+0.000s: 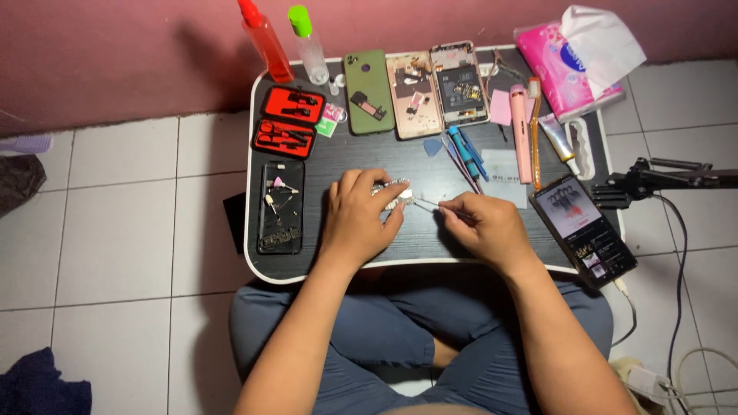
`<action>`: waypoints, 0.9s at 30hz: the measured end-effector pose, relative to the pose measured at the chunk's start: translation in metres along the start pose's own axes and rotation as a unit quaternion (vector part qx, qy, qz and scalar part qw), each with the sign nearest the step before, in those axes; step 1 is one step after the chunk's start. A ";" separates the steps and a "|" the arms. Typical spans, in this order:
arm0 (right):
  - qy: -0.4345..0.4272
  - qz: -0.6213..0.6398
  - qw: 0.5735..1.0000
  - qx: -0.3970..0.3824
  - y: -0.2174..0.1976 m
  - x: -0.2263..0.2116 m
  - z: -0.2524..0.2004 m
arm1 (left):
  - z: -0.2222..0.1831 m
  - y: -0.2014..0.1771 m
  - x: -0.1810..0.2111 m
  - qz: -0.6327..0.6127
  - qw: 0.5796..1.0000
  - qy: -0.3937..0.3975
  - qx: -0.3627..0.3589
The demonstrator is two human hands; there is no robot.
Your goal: The person is using a fine metal pick to scrape residue or solder from a small electronic motherboard.
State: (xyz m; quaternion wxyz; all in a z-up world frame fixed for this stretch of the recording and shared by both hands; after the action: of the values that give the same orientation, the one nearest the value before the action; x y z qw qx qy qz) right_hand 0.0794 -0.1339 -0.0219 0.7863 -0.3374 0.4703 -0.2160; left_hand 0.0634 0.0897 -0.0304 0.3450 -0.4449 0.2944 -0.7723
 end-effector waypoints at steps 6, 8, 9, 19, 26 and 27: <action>-0.008 -0.036 0.999 -0.013 -0.004 -0.007 -0.004 | 0.002 0.005 -0.003 0.001 1.000 0.008 0.008; -0.013 -0.037 0.999 -0.015 -0.004 -0.007 -0.003 | 0.002 0.005 -0.005 0.000 1.000 0.004 0.007; -0.017 -0.038 0.999 -0.017 -0.004 -0.007 -0.003 | 0.001 0.006 -0.005 -0.002 1.000 0.001 0.005; -0.037 -0.059 0.997 -0.018 -0.001 -0.004 -0.004 | 0.001 0.006 -0.005 0.006 1.000 0.005 0.017; -0.053 -0.082 0.995 -0.005 0.001 -0.004 -0.008 | -0.003 0.008 -0.006 0.000 1.000 0.006 0.013; -0.054 -0.084 0.995 -0.005 0.000 -0.004 -0.008 | -0.002 0.008 -0.006 -0.001 1.000 0.004 0.012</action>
State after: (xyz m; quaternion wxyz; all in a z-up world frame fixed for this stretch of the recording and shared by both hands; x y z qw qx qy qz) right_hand 0.0705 -0.1336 -0.0220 0.7878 -0.3907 0.3983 -0.2611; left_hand 0.0659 0.0905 -0.0401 0.3485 -0.4374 0.2860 -0.7781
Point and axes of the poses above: each hand's wrist, its own z-axis towards the middle knuckle, its own y-axis out of the palm, x = y × z, the point moved 3 cm from there along z, towards the middle knuckle, and after that the axes turned 4 degrees about -z, right-handed, at the moved point
